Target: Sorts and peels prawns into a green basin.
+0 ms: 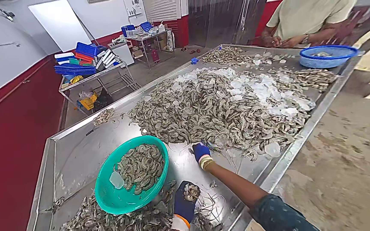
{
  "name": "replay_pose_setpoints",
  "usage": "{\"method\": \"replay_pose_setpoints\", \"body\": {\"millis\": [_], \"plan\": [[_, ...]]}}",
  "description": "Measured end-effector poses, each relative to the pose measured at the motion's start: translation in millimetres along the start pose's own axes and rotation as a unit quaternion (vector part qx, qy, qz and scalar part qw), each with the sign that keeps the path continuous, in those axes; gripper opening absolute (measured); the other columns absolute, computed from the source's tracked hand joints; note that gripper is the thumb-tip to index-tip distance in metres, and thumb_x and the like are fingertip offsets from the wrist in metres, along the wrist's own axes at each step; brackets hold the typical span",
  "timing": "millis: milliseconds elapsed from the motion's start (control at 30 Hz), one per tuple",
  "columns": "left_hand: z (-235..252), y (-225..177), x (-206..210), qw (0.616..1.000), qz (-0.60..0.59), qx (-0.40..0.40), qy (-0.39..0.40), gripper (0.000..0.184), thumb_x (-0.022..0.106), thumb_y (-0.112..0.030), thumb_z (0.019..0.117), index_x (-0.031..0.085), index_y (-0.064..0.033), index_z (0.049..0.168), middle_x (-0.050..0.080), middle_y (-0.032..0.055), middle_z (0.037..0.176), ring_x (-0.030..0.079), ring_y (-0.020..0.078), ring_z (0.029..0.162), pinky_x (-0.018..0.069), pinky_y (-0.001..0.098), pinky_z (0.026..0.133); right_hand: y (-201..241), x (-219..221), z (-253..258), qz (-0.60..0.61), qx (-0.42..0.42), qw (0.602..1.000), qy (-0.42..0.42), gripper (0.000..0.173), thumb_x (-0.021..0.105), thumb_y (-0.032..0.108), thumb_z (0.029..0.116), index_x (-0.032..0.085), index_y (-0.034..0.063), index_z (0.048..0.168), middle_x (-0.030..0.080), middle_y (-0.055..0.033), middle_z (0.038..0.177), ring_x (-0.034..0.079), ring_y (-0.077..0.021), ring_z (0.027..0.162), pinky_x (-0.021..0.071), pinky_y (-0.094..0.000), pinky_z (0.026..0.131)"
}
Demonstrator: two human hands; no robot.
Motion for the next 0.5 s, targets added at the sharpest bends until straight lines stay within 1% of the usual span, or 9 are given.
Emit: {"method": "replay_pose_setpoints", "body": {"millis": [67,100,167,200,267,300,400,467,500], "plan": [[2.8,-2.0,-5.3,0.999,0.022,0.020,-0.026,0.042,0.074,0.000,0.0869,0.064,0.0056,0.128,0.070,0.0181,0.121,0.067,0.0192,0.112,0.0502,0.0337,0.104,1.5,23.2,-37.3,-0.034,-0.043,0.996,0.063,0.037,0.050,0.009,0.1045,0.056,-0.0035,0.139,0.061,-0.0309,0.135,0.059,-0.0488,0.126,0.0476,-0.0639,0.103],[5.2,2.1,-5.4,0.998,0.023,0.051,-0.040,0.043,0.071,0.001,0.0863,0.064,0.0065,0.128,0.069,0.0191,0.125,0.066,0.0215,0.115,0.0493,0.0353,0.106,0.1,33.0,-61.9,-0.066,-0.072,0.989,0.108,0.038,0.051,0.010,0.1047,0.055,0.0001,0.141,0.060,-0.0294,0.137,0.060,-0.0487,0.126,0.0482,-0.0650,0.101],[12.4,5.6,-4.0,0.996,0.024,0.082,-0.031,0.043,0.068,0.002,0.0873,0.063,0.0083,0.129,0.065,0.0207,0.135,0.063,0.0241,0.125,0.0459,0.0366,0.111,-5.3,43.7,-104.2,-0.084,-0.117,0.975,0.167,0.039,0.053,0.013,0.1038,0.053,0.0047,0.142,0.061,-0.0273,0.136,0.063,-0.0477,0.121,0.0511,-0.0668,0.096],[15.2,5.4,-1.3,0.996,0.031,0.078,-0.020,0.041,0.068,0.001,0.0877,0.064,0.0070,0.128,0.066,0.0197,0.133,0.063,0.0238,0.125,0.0466,0.0370,0.111,-6.8,41.5,-123.1,-0.079,-0.133,0.972,0.175,0.037,0.050,0.011,0.1045,0.052,0.0059,0.141,0.061,-0.0261,0.135,0.065,-0.0468,0.118,0.0530,-0.0660,0.093],[16.1,2.2,7.9,0.996,0.060,0.059,-0.016,0.038,0.070,-0.001,0.0859,0.066,0.0011,0.123,0.072,0.0151,0.113,0.069,0.0214,0.107,0.0536,0.0396,0.100,-9.1,27.4,-150.6,-0.077,-0.139,0.976,0.151,0.039,0.047,0.006,0.1040,0.051,0.0046,0.142,0.061,-0.0246,0.135,0.067,-0.0449,0.115,0.0556,-0.0620,0.091],[14.3,-2.7,12.6,0.996,0.069,0.048,-0.016,0.037,0.070,-0.001,0.0854,0.065,0.0008,0.122,0.073,0.0155,0.107,0.070,0.0225,0.101,0.0547,0.0413,0.096,-9.8,19.5,-158.4,-0.091,-0.149,0.976,0.131,0.038,0.047,0.002,0.1033,0.053,0.0023,0.141,0.059,-0.0240,0.136,0.066,-0.0444,0.115,0.0560,-0.0603,0.091],[7.7,-18.4,21.6,0.996,0.089,0.004,0.008,0.041,0.070,0.002,0.0864,0.063,0.0020,0.127,0.072,0.0194,0.111,0.070,0.0265,0.105,0.0534,0.0436,0.099,-18.9,12.1,-164.8,-0.134,-0.215,0.966,0.048,0.029,0.058,0.007,0.0981,0.064,-0.0040,0.124,0.062,-0.0247,0.129,0.062,-0.0436,0.117,0.0510,-0.0586,0.095],[6.4,-24.5,24.4,0.993,0.089,-0.030,0.070,0.044,0.070,0.002,0.0879,0.060,0.0026,0.131,0.070,0.0200,0.117,0.068,0.0253,0.108,0.0528,0.0416,0.101,-28.2,11.9,-161.9,-0.151,-0.280,0.948,-0.019,0.023,0.063,0.014,0.0946,0.070,-0.0046,0.107,0.068,-0.0234,0.117,0.063,-0.0431,0.113,0.0462,-0.0598,0.095],[5.4,-26.0,24.4,0.991,0.078,-0.040,0.100,0.045,0.069,0.003,0.0890,0.059,0.0039,0.133,0.069,0.0202,0.117,0.068,0.0238,0.106,0.0542,0.0398,0.098,-33.1,10.2,-158.9,-0.153,-0.297,0.942,-0.037,0.021,0.064,0.014,0.0936,0.072,-0.0038,0.102,0.069,-0.0226,0.112,0.063,-0.0430,0.112,0.0446,-0.0606,0.097]]}}
Point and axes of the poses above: each hand's wrist, its own z-axis towards the middle knuckle, its own x-axis out of the palm, y = z × x, the point moved 5 cm from there along z, towards the middle knuckle
